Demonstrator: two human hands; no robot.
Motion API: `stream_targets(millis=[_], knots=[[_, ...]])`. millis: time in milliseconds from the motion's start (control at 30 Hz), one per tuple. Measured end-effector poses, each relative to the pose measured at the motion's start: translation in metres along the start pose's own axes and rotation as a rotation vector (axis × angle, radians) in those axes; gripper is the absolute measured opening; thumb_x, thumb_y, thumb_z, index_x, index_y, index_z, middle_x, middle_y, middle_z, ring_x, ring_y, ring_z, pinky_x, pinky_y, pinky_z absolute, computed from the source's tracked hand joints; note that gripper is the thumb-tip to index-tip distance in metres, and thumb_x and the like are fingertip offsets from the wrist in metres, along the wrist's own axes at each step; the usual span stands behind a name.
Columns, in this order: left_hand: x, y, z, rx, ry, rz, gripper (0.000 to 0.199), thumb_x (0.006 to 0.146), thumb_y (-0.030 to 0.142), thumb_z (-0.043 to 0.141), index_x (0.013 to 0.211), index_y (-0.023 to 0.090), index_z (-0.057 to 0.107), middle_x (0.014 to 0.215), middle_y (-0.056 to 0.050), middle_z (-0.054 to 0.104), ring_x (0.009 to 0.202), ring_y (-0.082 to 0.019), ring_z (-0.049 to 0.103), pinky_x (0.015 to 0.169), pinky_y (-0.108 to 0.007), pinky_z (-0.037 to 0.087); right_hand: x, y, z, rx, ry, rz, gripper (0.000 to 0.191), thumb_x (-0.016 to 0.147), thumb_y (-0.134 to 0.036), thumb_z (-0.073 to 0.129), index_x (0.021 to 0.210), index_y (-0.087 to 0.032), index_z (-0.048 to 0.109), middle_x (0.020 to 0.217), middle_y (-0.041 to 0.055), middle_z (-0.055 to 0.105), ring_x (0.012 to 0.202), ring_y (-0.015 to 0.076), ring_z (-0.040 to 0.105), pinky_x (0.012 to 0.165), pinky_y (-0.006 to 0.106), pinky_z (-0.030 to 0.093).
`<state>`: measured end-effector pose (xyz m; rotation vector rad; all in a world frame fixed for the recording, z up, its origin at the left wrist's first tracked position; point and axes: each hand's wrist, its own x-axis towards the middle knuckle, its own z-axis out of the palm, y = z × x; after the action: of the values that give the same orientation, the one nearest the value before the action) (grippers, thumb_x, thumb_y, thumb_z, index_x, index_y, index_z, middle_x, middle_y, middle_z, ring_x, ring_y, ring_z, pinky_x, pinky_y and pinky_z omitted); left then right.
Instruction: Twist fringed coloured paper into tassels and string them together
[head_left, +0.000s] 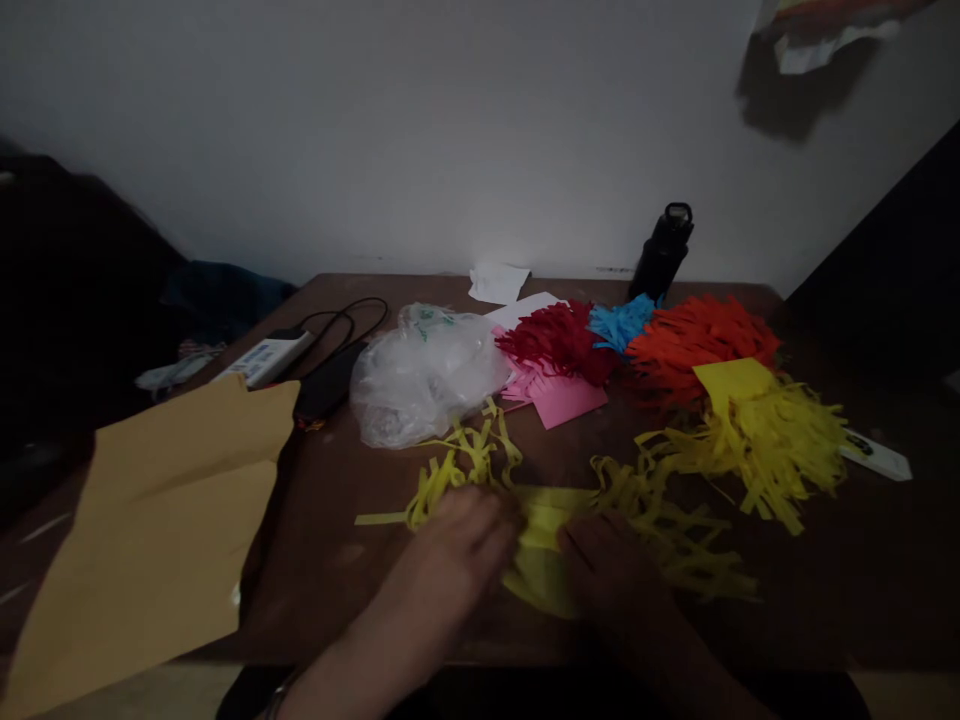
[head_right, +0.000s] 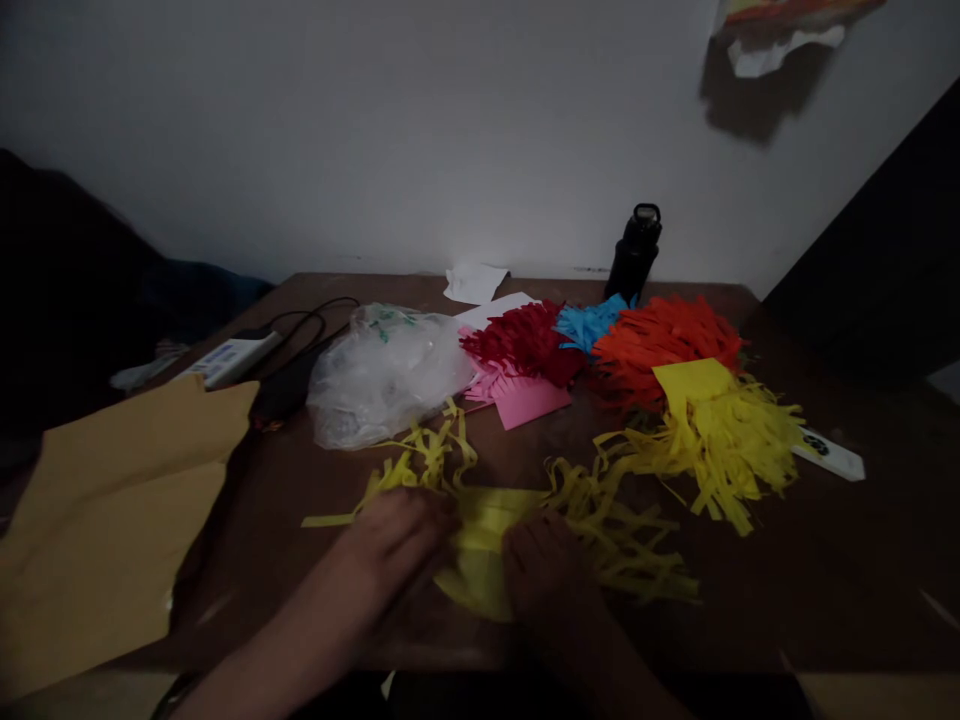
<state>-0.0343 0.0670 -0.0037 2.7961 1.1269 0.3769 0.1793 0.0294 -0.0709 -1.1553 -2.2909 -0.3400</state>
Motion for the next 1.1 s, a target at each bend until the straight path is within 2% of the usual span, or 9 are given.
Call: stream_targets(millis=[33, 100, 233, 333, 433, 567, 767, 867, 1100], knots=[[0.003, 0.007, 0.005, -0.018, -0.029, 0.084, 0.017, 0.095, 0.019, 0.052, 0.108, 0.018, 0.064, 0.107, -0.008, 0.067, 0.095, -0.024, 0.057, 0.084, -0.037, 0.044, 0.000, 0.000, -0.001, 0.002, 0.007, 0.001, 0.031, 0.094, -0.003, 0.037, 0.091, -0.010, 0.067, 0.079, 0.0089, 0.065, 0.077, 0.0210, 0.056, 0.084, 0.039, 0.042], [0.011, 0.016, 0.017, 0.020, -0.123, 0.148, 0.015, 0.094, 0.019, 0.057, 0.107, 0.018, 0.064, 0.100, -0.005, 0.068, 0.087, -0.023, 0.058, 0.079, -0.037, 0.045, -0.001, 0.000, -0.001, 0.006, 0.031, -0.010, 0.030, 0.094, -0.002, 0.038, 0.091, -0.010, 0.067, 0.081, 0.0088, 0.066, 0.077, 0.0205, 0.057, 0.085, 0.039, 0.042], [0.013, 0.013, 0.034, 0.118, -0.218, 0.096, 0.012, 0.089, 0.018, 0.065, 0.100, 0.016, 0.067, 0.090, -0.004, 0.070, 0.081, -0.023, 0.060, 0.074, -0.038, 0.045, -0.010, 0.004, 0.000, 0.031, 0.023, -0.030, 0.032, 0.094, -0.001, 0.035, 0.095, -0.010, 0.066, 0.088, 0.0096, 0.068, 0.087, 0.0212, 0.059, 0.090, 0.040, 0.040], [0.002, 0.005, 0.033, 0.082, -0.217, 0.009, 0.019, 0.088, 0.016, 0.066, 0.106, 0.015, 0.067, 0.100, -0.006, 0.071, 0.090, -0.024, 0.062, 0.080, -0.039, 0.045, -0.014, 0.009, 0.002, 0.037, -0.012, 0.009, 0.034, 0.097, -0.004, 0.033, 0.090, -0.013, 0.066, 0.089, 0.0082, 0.068, 0.087, 0.0205, 0.059, 0.088, 0.038, 0.040], [-0.002, 0.003, 0.027, -0.020, -0.272, -0.132, 0.017, 0.091, 0.014, 0.061, 0.107, 0.018, 0.067, 0.112, -0.006, 0.069, 0.101, -0.024, 0.061, 0.090, -0.040, 0.043, -0.012, 0.016, 0.003, 0.013, -0.066, 0.098, 0.031, 0.096, -0.009, 0.038, 0.078, -0.017, 0.062, 0.080, 0.0055, 0.065, 0.078, 0.0199, 0.057, 0.081, 0.037, 0.039], [0.012, 0.002, 0.022, -0.046, -0.335, -0.316, 0.022, 0.098, 0.017, 0.047, 0.099, 0.019, 0.068, 0.107, -0.007, 0.070, 0.099, -0.024, 0.064, 0.090, -0.041, 0.044, 0.000, 0.023, 0.002, -0.071, -0.228, 0.217, 0.019, 0.088, -0.009, 0.055, 0.072, -0.020, 0.057, 0.072, 0.0026, 0.061, 0.071, 0.0217, 0.056, 0.070, 0.035, 0.036], [0.036, -0.006, 0.022, 0.024, -0.379, -0.381, 0.023, 0.094, 0.013, 0.044, 0.097, 0.012, 0.067, 0.095, -0.014, 0.073, 0.087, -0.029, 0.070, 0.081, -0.042, 0.050, 0.021, 0.028, 0.003, -0.193, -0.439, 0.298, 0.014, 0.085, -0.006, 0.058, 0.077, -0.018, 0.060, 0.071, 0.0055, 0.065, 0.070, 0.0244, 0.059, 0.068, 0.038, 0.035], [0.041, -0.008, 0.024, 0.047, -0.403, -0.417, 0.027, 0.096, 0.018, 0.042, 0.094, 0.012, 0.067, 0.085, -0.015, 0.075, 0.080, -0.030, 0.072, 0.073, -0.040, 0.052, 0.029, 0.029, 0.002, -0.205, -0.519, 0.309, 0.014, 0.086, -0.007, 0.058, 0.077, -0.018, 0.060, 0.072, 0.0069, 0.067, 0.069, 0.0238, 0.060, 0.067, 0.037, 0.034], [0.042, -0.012, 0.028, 0.057, -0.419, -0.454, 0.031, 0.098, 0.027, 0.040, 0.093, 0.014, 0.068, 0.087, -0.014, 0.076, 0.082, -0.030, 0.073, 0.073, -0.039, 0.053, 0.033, 0.031, -0.002, -0.224, -0.570, 0.336, 0.013, 0.089, -0.013, 0.060, 0.077, -0.018, 0.063, 0.073, 0.0076, 0.068, 0.071, 0.0231, 0.063, 0.067, 0.037, 0.034]])
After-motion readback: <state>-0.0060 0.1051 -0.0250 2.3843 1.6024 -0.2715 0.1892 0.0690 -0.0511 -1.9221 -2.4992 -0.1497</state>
